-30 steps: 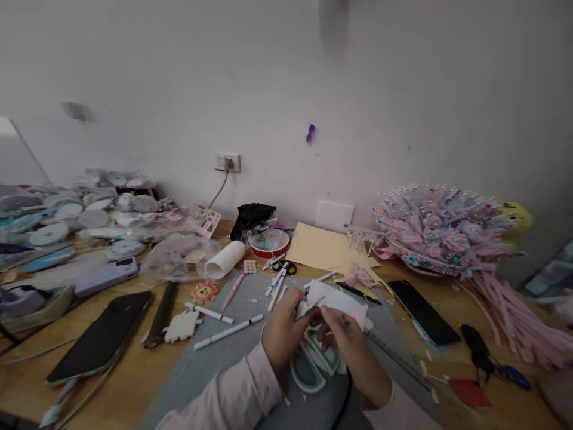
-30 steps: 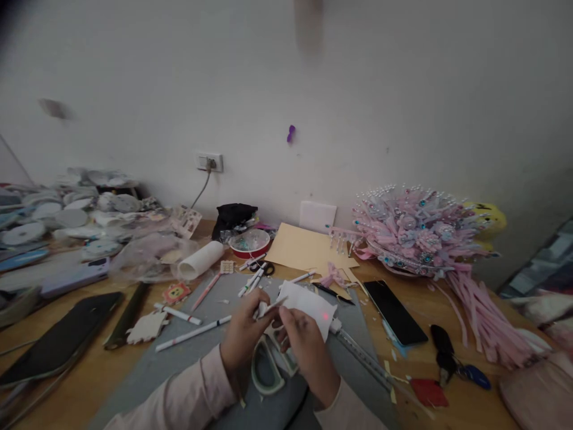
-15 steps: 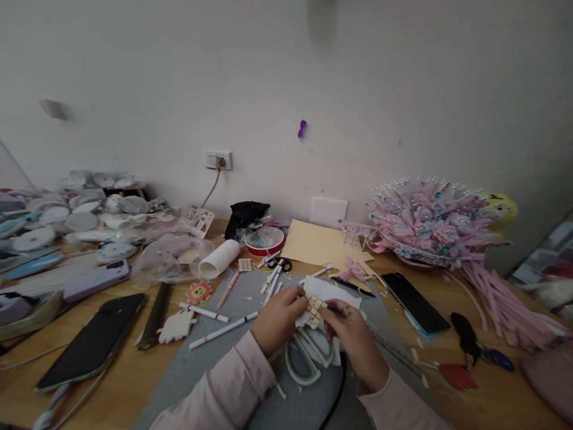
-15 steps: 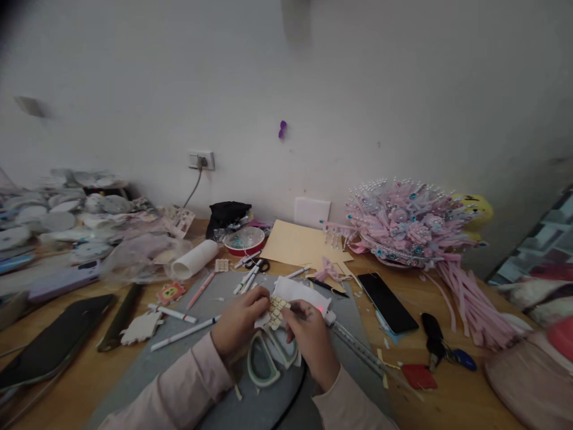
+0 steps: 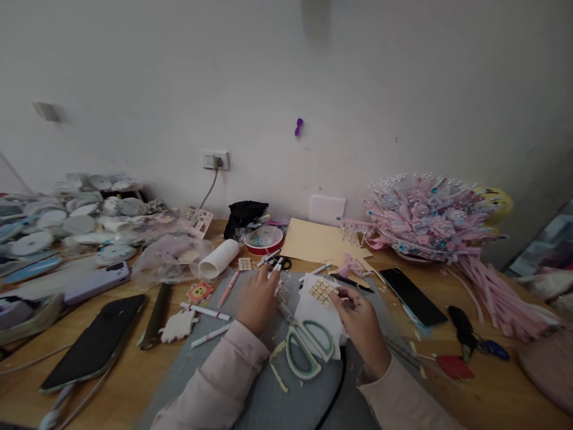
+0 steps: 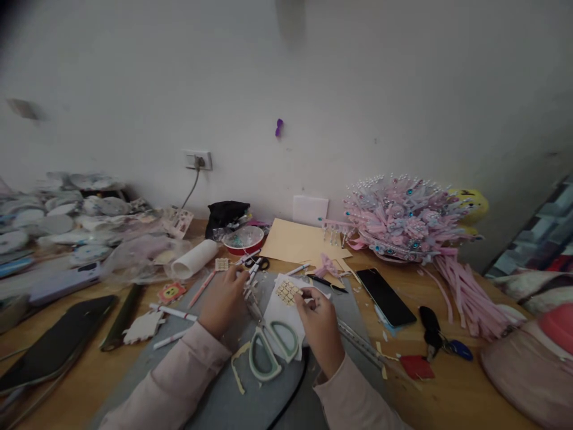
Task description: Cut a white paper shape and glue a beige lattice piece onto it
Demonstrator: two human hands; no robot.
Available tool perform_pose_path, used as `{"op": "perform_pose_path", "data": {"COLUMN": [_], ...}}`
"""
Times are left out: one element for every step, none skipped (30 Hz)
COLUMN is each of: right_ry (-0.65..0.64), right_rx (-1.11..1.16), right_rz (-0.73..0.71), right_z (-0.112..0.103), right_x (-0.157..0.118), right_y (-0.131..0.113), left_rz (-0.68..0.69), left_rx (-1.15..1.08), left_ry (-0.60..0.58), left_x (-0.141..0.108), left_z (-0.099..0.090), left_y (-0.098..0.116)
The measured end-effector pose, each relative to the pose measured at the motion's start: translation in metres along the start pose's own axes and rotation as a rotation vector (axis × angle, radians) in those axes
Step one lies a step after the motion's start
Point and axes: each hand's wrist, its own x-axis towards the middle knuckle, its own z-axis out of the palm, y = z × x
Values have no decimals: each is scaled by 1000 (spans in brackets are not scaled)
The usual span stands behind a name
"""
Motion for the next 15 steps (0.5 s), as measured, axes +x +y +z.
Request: {"op": "perform_pose_path", "data": {"right_ry": [5,3,-4,-19,-38,-55,-72,-90,-112,-139,-169,-197,-217,-224,-221], "right_rx": [-10,-20,-31,-40,-42,-40,-40,-44,-52,-64,-74,-81,-84,-89,-103], "right_rz": [-18,-30,-33,-28,-23,-22,-24,-28,-35,-47,-58,-67,-76,-83,-86], "right_z": [0,0,0,1,1,1,2,2,2,3,3,3,4,4,4], "right_x": [1,1,2,2,1,1,0,0,-1,-2,-3,-4,-5,-6,-7], "right_y": [1,2,3,4,4,5,5,5,5,5,5,4,4,4,4], "left_rz": [-38,-56,-57,-51,-44,-41,-54,-68,-74,-72,-63,-60,-61,-64,-70], "left_rx": [-52,-134,-251,-400,-577,-768,-956,-1123,-1247,-1330,-1374,-1396,-1404,-1410,-1420], "left_ry": [60,123,175,203,192,149,62,-42,-137,-212,-270,-300,-310,-310,-303], "left_x": [0,1,1,1,1,0,-1,-3,-5,-7,-9,-11,-13,-14,-15], "left_z": [2,4,7,9,11,12,14,15,15,16,16,16,16,15,15], "left_y": [0,0,1,3,6,10,15,19,24,28,32,36,38,40,41]}}
